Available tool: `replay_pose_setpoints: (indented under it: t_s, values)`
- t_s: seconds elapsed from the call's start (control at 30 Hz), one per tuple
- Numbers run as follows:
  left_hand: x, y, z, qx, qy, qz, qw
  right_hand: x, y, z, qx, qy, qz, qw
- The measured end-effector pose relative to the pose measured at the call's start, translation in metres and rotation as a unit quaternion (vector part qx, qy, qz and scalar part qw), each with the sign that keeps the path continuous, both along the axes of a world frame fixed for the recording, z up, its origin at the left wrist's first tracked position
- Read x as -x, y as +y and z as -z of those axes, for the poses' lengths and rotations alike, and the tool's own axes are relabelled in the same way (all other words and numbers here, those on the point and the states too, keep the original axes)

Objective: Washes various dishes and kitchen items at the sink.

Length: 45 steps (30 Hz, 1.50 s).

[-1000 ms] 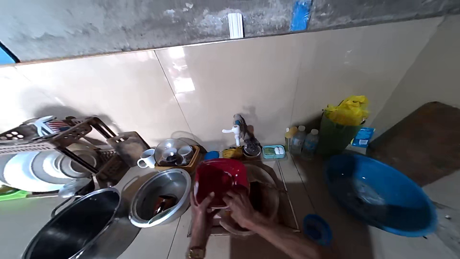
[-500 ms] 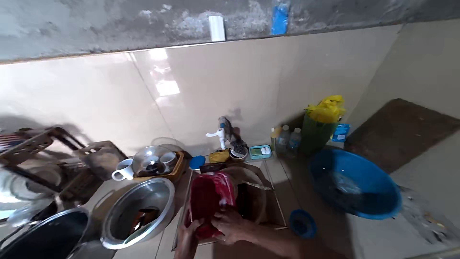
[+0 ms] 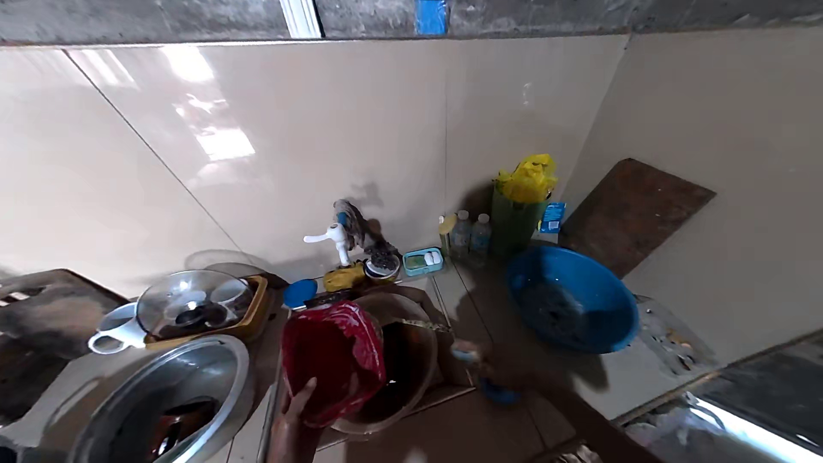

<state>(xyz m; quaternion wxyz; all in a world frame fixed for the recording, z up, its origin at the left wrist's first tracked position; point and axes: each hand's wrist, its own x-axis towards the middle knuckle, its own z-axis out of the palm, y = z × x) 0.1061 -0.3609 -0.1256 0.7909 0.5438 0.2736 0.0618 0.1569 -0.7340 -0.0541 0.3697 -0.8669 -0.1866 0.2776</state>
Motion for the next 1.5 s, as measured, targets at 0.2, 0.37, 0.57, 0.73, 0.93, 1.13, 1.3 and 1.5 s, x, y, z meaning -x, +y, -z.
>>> replay_pose_setpoints:
  t_s: [0.2, 0.37, 0.57, 0.73, 0.93, 1.13, 1.3, 1.5]
  values:
    - [-0.006, -0.004, 0.002, 0.001, -0.004, 0.028, 1.000, 0.020, -0.037, 0.050, 0.151, -0.039, 0.120, 0.980]
    - [-0.009, -0.020, -0.008, 0.006, -0.003, 0.041, 0.999, 0.032, -0.004, 0.068, 0.216, -0.058, 0.055, 0.973]
    - [-0.006, -0.020, 0.005, 0.023, 0.011, 0.019, 0.999, 0.000, -0.018, 0.124, 0.215, -0.102, -0.001, 0.971]
    - [0.005, -0.010, 0.003, 0.031, -0.002, -0.002, 1.000, -0.004, 0.000, 0.017, 0.235, 0.024, 0.092, 0.967]
    - [0.016, -0.007, 0.003, 0.034, -0.039, 0.001, 0.999, -0.040, 0.000, -0.014, -0.055, 0.019, 0.231, 0.971]
    - [0.017, -0.023, 0.000, 0.047, -0.040, 0.019, 0.998, -0.046, 0.068, -0.008, -0.255, 0.060, 0.137, 0.955]
    - [0.017, -0.040, 0.005, 0.076, -0.045, 0.059, 0.994, -0.045, 0.159, 0.000, -0.151, -0.181, -0.021, 0.972]
    - [0.015, -0.024, -0.009, 0.062, -0.060, 0.036, 0.996, -0.025, 0.208, 0.025, 0.038, -0.202, -0.284, 0.937]
